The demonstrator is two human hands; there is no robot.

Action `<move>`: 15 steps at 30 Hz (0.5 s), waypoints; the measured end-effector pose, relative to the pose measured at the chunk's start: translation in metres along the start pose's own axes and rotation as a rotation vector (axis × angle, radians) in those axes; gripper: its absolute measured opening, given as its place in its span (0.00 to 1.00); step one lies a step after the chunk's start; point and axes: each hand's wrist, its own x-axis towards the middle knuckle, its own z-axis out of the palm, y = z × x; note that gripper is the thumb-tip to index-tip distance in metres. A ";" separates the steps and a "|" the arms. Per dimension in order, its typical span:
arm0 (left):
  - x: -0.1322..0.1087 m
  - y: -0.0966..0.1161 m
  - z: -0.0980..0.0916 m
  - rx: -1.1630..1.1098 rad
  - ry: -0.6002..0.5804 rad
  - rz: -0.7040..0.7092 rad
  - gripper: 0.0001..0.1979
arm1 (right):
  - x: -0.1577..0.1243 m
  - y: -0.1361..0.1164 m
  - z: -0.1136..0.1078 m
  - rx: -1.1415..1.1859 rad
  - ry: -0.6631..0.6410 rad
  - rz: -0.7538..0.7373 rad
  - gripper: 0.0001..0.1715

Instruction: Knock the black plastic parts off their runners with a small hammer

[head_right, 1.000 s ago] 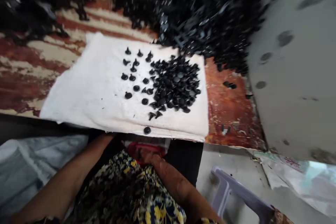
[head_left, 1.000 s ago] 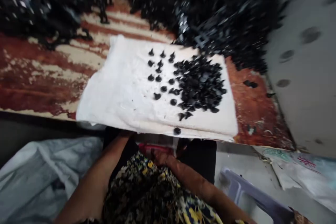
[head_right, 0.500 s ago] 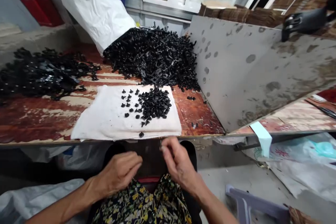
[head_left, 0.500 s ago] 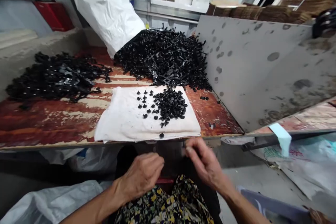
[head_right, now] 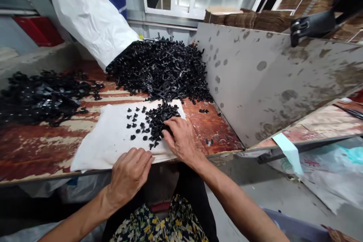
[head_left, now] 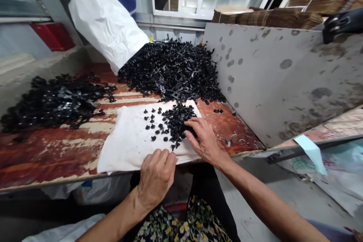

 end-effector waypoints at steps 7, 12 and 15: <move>0.042 -0.058 -0.001 -0.033 0.070 -0.049 0.07 | 0.024 -0.011 0.013 -0.183 -0.329 -0.156 0.41; 0.072 -0.095 0.031 -0.199 -0.133 -0.087 0.07 | 0.057 0.007 0.012 -0.214 -0.396 -0.073 0.27; 0.072 -0.098 0.042 -0.252 -0.168 -0.092 0.08 | 0.071 0.025 0.011 -0.195 -0.402 -0.014 0.22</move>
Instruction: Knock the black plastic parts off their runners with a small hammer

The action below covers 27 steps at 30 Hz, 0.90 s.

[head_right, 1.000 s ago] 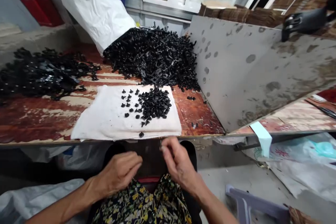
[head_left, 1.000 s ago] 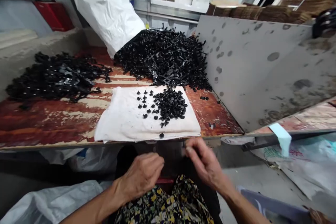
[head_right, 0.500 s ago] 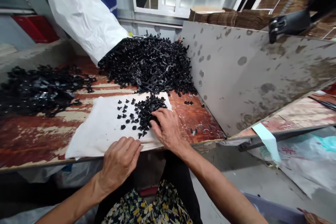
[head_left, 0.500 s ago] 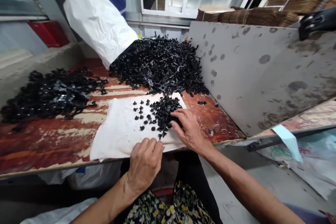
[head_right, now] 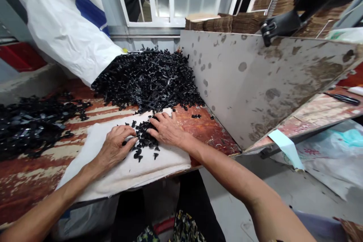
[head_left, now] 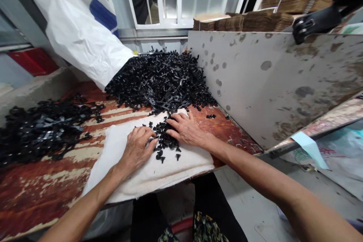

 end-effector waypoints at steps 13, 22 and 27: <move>0.104 -0.042 0.008 -0.054 -0.174 -0.224 0.13 | 0.023 0.031 0.009 0.206 0.160 0.149 0.12; 0.156 -0.034 0.046 -0.273 -0.121 -0.631 0.10 | 0.018 0.054 0.014 0.401 0.547 0.371 0.15; 0.166 -0.027 0.042 -0.531 -0.022 -0.809 0.11 | 0.018 0.084 0.018 0.556 0.664 0.473 0.17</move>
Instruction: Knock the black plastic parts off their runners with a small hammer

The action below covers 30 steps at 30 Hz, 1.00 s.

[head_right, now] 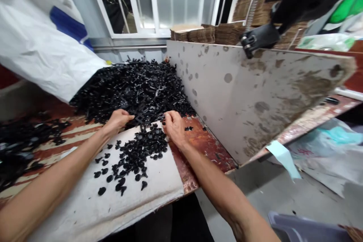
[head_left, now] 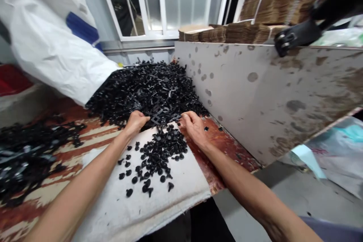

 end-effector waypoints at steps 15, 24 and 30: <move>0.013 0.021 -0.045 -0.491 0.109 -0.091 0.07 | 0.000 0.000 -0.001 0.088 -0.023 0.045 0.18; -0.050 0.001 -0.084 -0.537 0.035 0.044 0.08 | -0.015 -0.023 -0.010 0.130 -0.027 -0.069 0.13; -0.113 -0.008 -0.094 -0.551 -0.228 0.047 0.12 | -0.049 -0.093 0.002 0.251 -0.367 -0.446 0.20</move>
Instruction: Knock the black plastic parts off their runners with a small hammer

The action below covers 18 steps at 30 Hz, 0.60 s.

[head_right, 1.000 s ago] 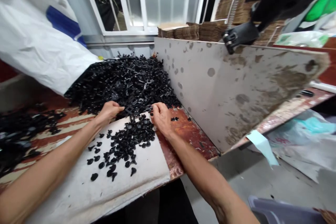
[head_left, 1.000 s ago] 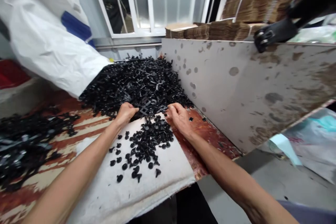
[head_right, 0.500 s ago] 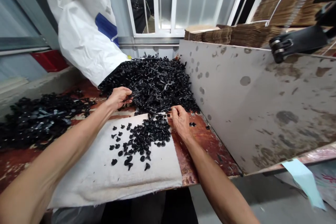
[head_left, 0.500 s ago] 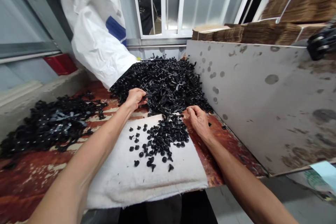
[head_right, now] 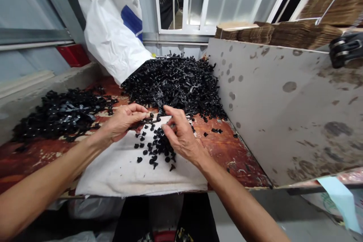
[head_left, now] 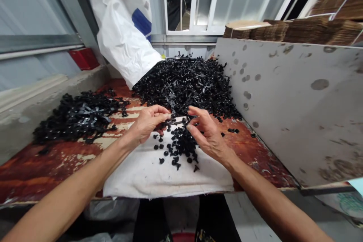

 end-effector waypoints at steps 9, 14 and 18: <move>-0.052 -0.002 -0.018 -0.202 -0.127 -0.446 0.11 | 0.013 -0.035 0.040 0.145 -0.342 -0.115 0.05; -0.065 -0.013 -0.037 -0.194 -0.112 -0.429 0.16 | 0.009 -0.039 0.048 0.211 -0.409 0.080 0.06; -0.072 -0.026 -0.057 -0.198 -0.138 -0.377 0.14 | 0.007 -0.042 0.044 0.218 -0.467 0.296 0.11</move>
